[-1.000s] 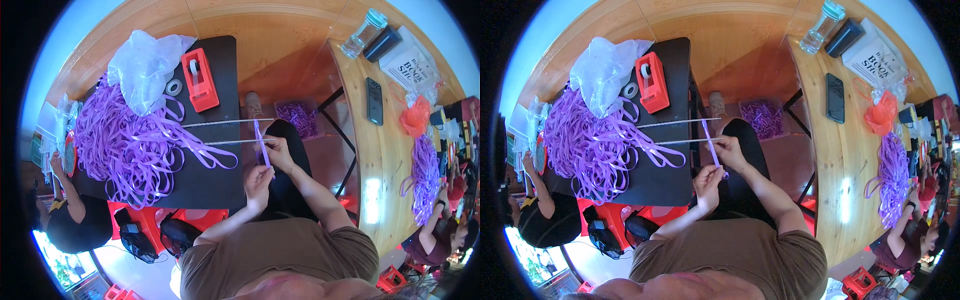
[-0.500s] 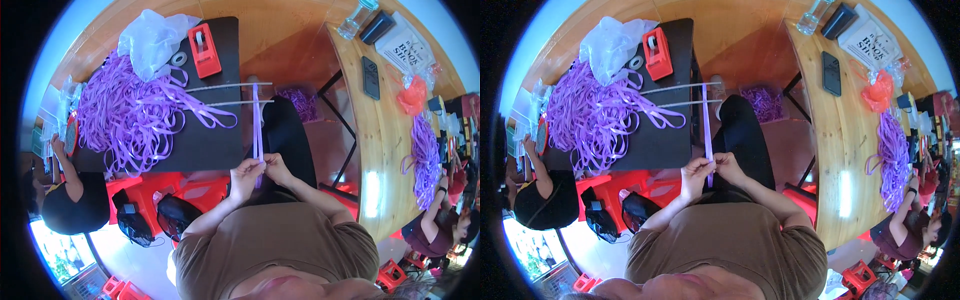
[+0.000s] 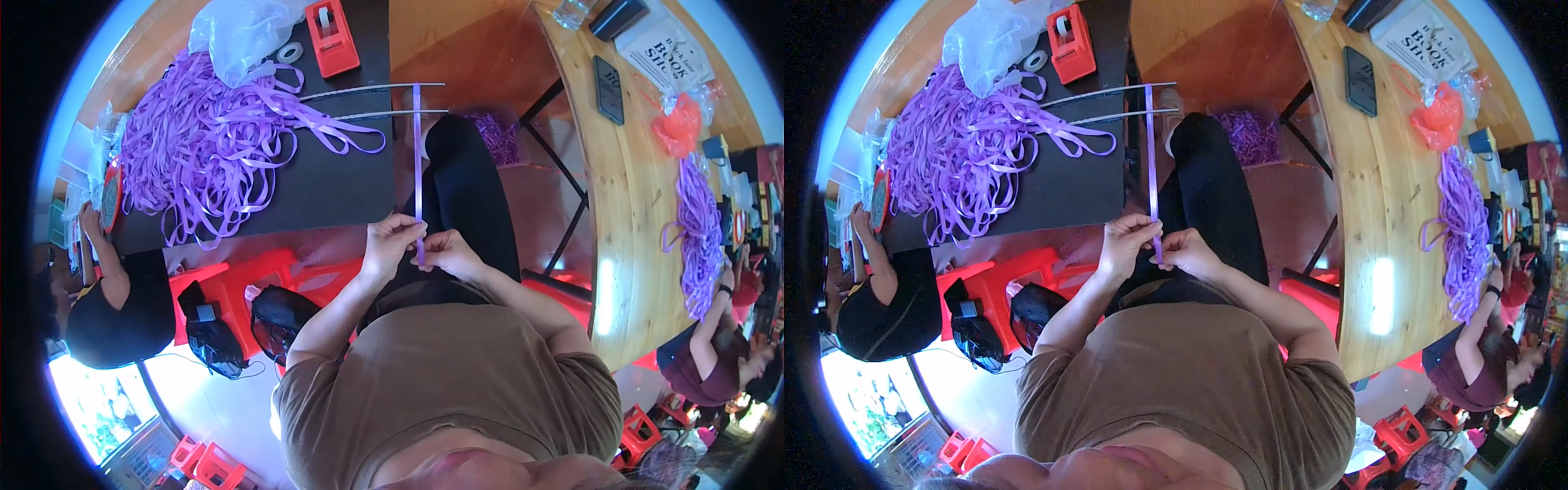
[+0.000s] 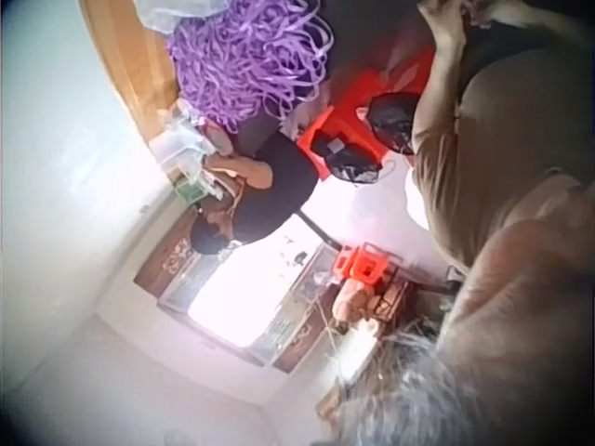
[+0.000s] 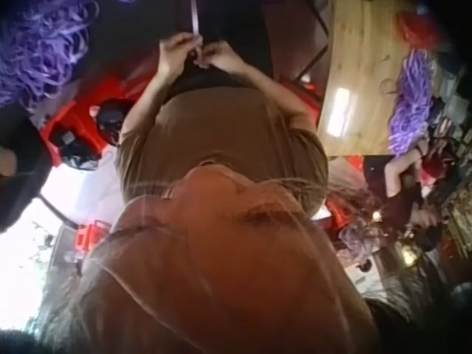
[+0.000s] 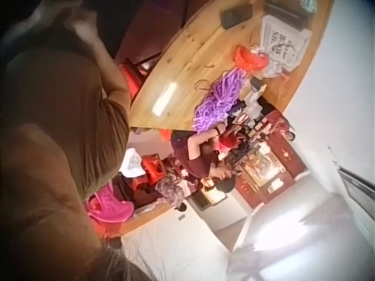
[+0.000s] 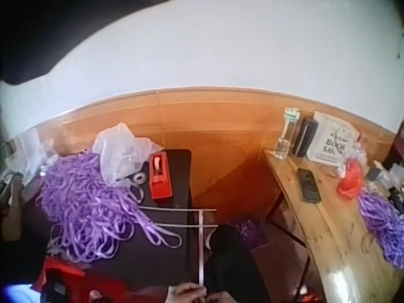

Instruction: Making craft decorations by wrapping purple ribbons around a metal frame and securing them with tape.

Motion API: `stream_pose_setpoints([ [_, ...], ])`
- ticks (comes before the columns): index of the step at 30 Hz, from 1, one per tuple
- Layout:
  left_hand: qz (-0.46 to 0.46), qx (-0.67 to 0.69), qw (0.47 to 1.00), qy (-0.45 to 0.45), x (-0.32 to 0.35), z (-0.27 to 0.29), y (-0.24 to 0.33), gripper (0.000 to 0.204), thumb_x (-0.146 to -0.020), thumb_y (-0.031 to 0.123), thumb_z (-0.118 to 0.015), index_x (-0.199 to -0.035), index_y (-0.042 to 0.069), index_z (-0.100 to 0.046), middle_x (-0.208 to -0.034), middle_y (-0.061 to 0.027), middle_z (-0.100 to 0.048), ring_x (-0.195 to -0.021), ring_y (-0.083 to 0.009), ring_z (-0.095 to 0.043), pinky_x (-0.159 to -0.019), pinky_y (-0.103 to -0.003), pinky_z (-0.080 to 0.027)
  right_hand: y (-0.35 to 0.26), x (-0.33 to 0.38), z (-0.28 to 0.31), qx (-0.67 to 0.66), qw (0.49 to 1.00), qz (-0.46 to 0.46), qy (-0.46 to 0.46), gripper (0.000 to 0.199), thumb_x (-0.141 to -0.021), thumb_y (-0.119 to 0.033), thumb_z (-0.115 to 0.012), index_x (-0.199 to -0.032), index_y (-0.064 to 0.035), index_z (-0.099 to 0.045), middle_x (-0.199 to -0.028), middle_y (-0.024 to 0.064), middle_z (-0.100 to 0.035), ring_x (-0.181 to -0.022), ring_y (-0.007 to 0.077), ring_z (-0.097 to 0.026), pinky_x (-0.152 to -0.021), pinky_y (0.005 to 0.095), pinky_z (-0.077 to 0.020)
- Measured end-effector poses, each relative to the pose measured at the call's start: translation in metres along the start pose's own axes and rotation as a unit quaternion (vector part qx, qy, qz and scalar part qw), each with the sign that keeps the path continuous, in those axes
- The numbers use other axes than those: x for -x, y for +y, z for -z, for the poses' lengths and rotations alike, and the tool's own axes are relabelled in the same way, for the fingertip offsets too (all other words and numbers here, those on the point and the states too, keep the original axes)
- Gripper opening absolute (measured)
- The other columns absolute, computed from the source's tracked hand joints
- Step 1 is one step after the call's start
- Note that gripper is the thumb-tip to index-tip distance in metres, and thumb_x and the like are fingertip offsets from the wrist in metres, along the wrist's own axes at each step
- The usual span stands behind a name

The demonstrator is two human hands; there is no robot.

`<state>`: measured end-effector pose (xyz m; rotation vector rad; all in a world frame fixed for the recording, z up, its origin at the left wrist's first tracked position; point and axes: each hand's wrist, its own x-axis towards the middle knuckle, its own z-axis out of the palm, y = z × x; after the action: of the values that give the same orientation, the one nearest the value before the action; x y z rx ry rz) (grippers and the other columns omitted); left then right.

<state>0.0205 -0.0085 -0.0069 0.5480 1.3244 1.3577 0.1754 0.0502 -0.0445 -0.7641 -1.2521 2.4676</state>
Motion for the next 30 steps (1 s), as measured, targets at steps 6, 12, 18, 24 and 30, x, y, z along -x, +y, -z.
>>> stream_pose_setpoints([
  [6,-0.117,-0.107,0.987,0.021,-0.004,-0.002,-0.004,0.016,-0.080,0.006,-0.072,-0.092,-0.002,-0.065,-0.077,-0.0043,-0.064,-0.066,-0.0073,-0.058,-0.059,-0.021,-0.047,-0.016,0.006,-0.013,0.030,0.999,-0.029,0.009,0.010,-0.074,-0.002,-0.075,-0.073,0.0010,-0.066,-0.065,0.0048,-0.064,-0.057,0.0091,-0.056,-0.057,0.0226,-0.0455],
  [12,-0.106,-0.076,0.991,0.028,-0.006,-0.008,0.007,0.019,-0.080,0.006,-0.072,-0.096,-0.003,-0.065,-0.079,-0.0032,-0.063,-0.068,-0.0072,-0.056,-0.065,-0.022,-0.047,-0.026,0.009,-0.016,0.090,0.995,-0.030,-0.011,0.009,-0.076,-0.005,-0.074,-0.074,0.0003,-0.067,-0.065,0.0034,-0.063,-0.059,0.0084,-0.056,-0.057,0.0227,-0.0441],
  [18,-0.080,-0.062,0.995,-0.001,-0.009,-0.003,0.009,0.013,-0.081,0.007,-0.071,-0.092,0.001,-0.069,-0.081,-0.0015,-0.064,-0.069,-0.0063,-0.055,-0.061,-0.020,-0.042,-0.033,0.012,-0.015,0.153,0.987,-0.017,-0.043,0.005,-0.077,-0.005,-0.071,-0.080,-0.0009,-0.070,-0.069,0.0024,-0.065,-0.065,0.0087,-0.058,-0.064,0.0240,-0.0464],
  [24,-0.028,0.009,1.000,-0.011,-0.011,0.002,0.007,0.010,-0.081,0.007,-0.071,-0.089,0.002,-0.069,-0.077,-0.0018,-0.064,-0.067,-0.0071,-0.056,-0.058,-0.021,-0.041,-0.030,0.013,-0.009,0.178,0.984,-0.001,-0.015,0.008,-0.082,-0.006,-0.068,-0.079,0.0011,-0.067,-0.070,0.0035,-0.065,-0.064,0.0093,-0.058,-0.062,0.0242,-0.0468],
  [30,-0.017,0.036,0.999,-0.013,-0.004,-0.002,0.014,0.008,-0.081,0.007,-0.070,-0.088,0.002,-0.069,-0.075,-0.0014,-0.063,-0.066,-0.0071,-0.055,-0.058,-0.020,-0.042,-0.073,-0.016,0.013,0.466,0.712,0.429,0.302,0.023,-0.070,0.009,-0.065,-0.091,-0.0007,-0.063,-0.078,0.0137,-0.060,-0.073,0.0294,-0.059,-0.062,0.0348,-0.0456],
])
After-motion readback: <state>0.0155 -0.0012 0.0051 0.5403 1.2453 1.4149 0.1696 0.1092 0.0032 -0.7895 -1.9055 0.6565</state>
